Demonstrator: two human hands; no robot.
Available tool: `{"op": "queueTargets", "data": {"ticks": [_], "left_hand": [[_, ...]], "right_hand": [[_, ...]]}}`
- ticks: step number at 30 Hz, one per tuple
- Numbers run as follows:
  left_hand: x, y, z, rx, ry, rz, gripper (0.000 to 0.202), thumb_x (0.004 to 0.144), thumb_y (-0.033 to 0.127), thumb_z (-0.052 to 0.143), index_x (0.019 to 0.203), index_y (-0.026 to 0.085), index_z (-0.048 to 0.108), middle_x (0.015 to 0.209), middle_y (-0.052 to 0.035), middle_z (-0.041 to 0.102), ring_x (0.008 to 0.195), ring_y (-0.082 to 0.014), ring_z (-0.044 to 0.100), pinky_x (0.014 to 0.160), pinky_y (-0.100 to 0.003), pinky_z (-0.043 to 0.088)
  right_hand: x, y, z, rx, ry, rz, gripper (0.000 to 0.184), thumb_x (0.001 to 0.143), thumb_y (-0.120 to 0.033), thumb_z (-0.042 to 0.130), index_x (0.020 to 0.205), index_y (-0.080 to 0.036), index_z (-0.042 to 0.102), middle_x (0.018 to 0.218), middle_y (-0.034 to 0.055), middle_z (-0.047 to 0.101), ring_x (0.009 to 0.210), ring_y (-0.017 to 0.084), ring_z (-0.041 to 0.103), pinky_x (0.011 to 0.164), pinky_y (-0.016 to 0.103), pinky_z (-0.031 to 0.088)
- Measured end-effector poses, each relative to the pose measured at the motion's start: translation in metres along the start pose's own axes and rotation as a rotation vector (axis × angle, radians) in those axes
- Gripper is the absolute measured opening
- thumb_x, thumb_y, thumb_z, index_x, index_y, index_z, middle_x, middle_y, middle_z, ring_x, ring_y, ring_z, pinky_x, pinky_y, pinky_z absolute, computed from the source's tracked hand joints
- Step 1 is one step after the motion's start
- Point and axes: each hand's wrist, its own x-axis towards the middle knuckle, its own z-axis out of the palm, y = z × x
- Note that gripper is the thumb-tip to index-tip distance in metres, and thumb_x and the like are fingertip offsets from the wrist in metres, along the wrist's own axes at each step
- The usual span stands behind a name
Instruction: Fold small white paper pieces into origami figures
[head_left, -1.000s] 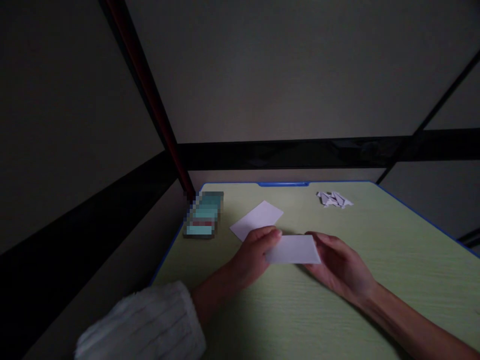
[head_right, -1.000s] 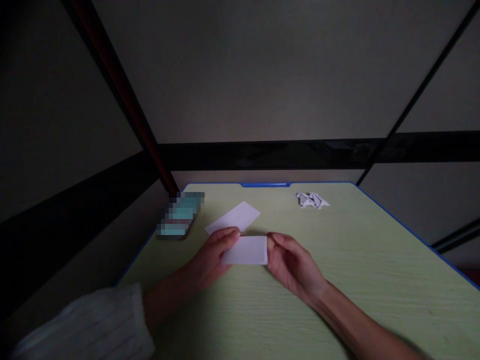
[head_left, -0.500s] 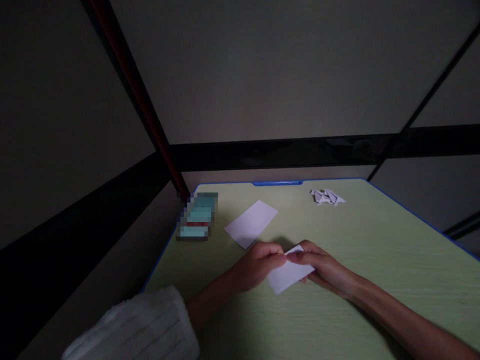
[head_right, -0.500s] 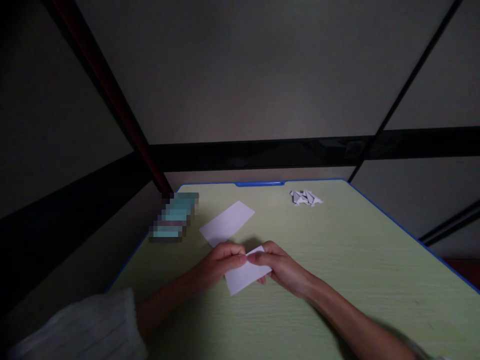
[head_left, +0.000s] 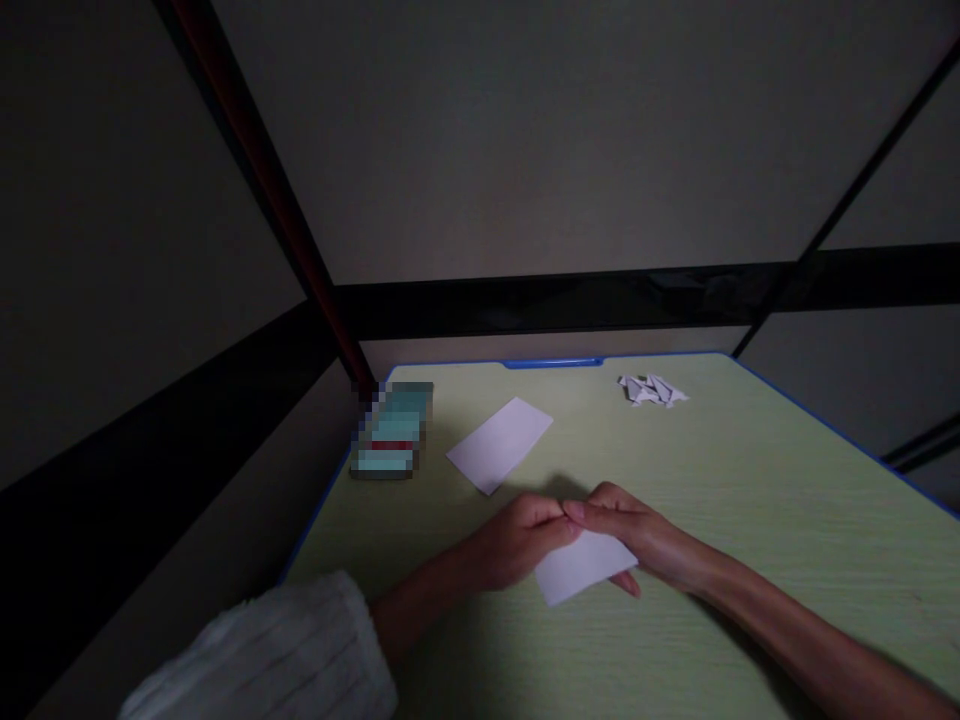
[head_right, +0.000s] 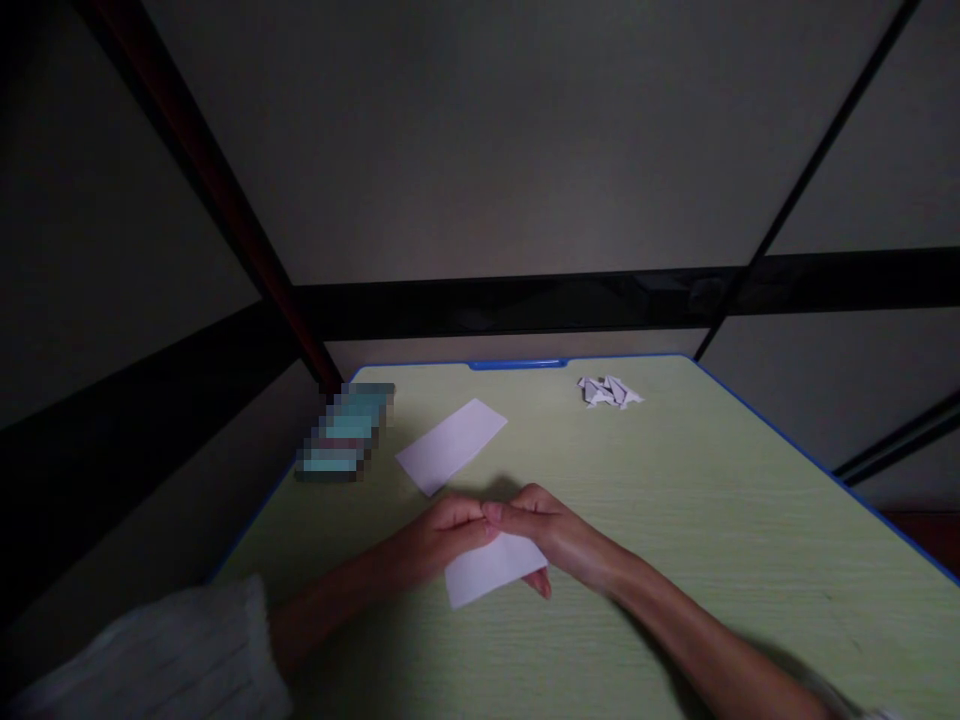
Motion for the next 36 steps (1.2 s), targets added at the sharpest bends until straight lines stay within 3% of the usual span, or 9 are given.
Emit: {"op": "queueTargets", "data": {"ticks": [8,14,20,24,28,32,36], "left_hand": [[-0.007,0.014,0.003,-0.191,-0.010,0.023,0.036,0.060,0.047,0.056,0.054,0.015,0.042,0.046,0.0062,0.037,0.040,-0.0040,0.029,0.041,-0.022,0.016],[-0.012,0.022,0.014,-0.489,-0.039,0.038,0.040,0.057,0.039,0.063,0.046,0.016,0.033,0.040,0.0083,0.029,0.037,-0.0026,0.024,0.040,-0.022,0.015],[-0.010,0.020,0.019,-0.738,-0.091,0.091,0.037,0.058,0.031,0.065,0.047,0.015,0.034,0.041,0.0077,0.030,0.039,-0.0029,0.027,0.042,-0.020,0.020],[-0.010,0.019,0.021,-0.766,-0.068,0.062,0.041,0.055,0.035,0.067,0.046,0.016,0.032,0.042,0.0073,0.030,0.040,-0.0034,0.029,0.042,-0.020,0.021],[-0.011,0.023,0.020,-0.807,-0.057,0.084,0.047,0.054,0.036,0.067,0.044,0.016,0.026,0.038,0.0070,0.027,0.037,-0.0034,0.027,0.041,-0.020,0.020],[-0.010,0.025,0.015,-0.774,-0.205,0.191,0.047,0.064,0.034,0.059,0.039,0.015,0.023,0.033,0.0060,0.025,0.034,-0.0036,0.027,0.040,-0.021,0.018],[-0.007,0.022,0.006,-0.681,-0.163,0.064,0.043,0.063,0.049,0.051,0.041,0.016,0.035,0.035,0.0057,0.029,0.036,-0.0054,0.028,0.040,-0.022,0.019]], "right_hand": [[-0.007,-0.002,0.014,0.293,0.052,-0.068,0.044,0.057,-0.045,0.064,0.034,-0.013,0.044,0.026,-0.0077,0.030,0.022,0.001,0.021,0.025,0.017,0.006],[-0.015,-0.005,0.021,0.576,0.191,-0.062,0.042,0.045,-0.036,0.073,0.040,-0.016,0.036,0.033,-0.0066,0.038,0.029,0.004,0.034,0.030,0.015,0.023],[-0.018,-0.004,0.023,0.724,0.130,-0.077,0.041,0.048,-0.036,0.071,0.043,-0.017,0.035,0.035,-0.0068,0.037,0.032,0.005,0.036,0.035,0.017,0.031],[-0.019,-0.004,0.025,0.758,0.085,-0.061,0.043,0.048,-0.035,0.070,0.042,-0.017,0.032,0.036,-0.0061,0.038,0.034,0.006,0.040,0.036,0.017,0.033],[-0.018,-0.005,0.021,0.739,0.078,-0.078,0.038,0.053,-0.039,0.066,0.040,-0.017,0.037,0.032,-0.0070,0.033,0.029,0.005,0.032,0.032,0.016,0.028],[-0.016,-0.008,0.013,0.714,0.112,-0.181,0.039,0.059,-0.038,0.063,0.036,-0.016,0.039,0.026,-0.0090,0.024,0.023,0.002,0.017,0.026,0.016,0.015],[-0.015,-0.010,0.014,0.599,0.210,-0.094,0.036,0.048,-0.031,0.072,0.039,-0.016,0.041,0.032,-0.0080,0.036,0.028,0.003,0.030,0.029,0.016,0.019]]}}
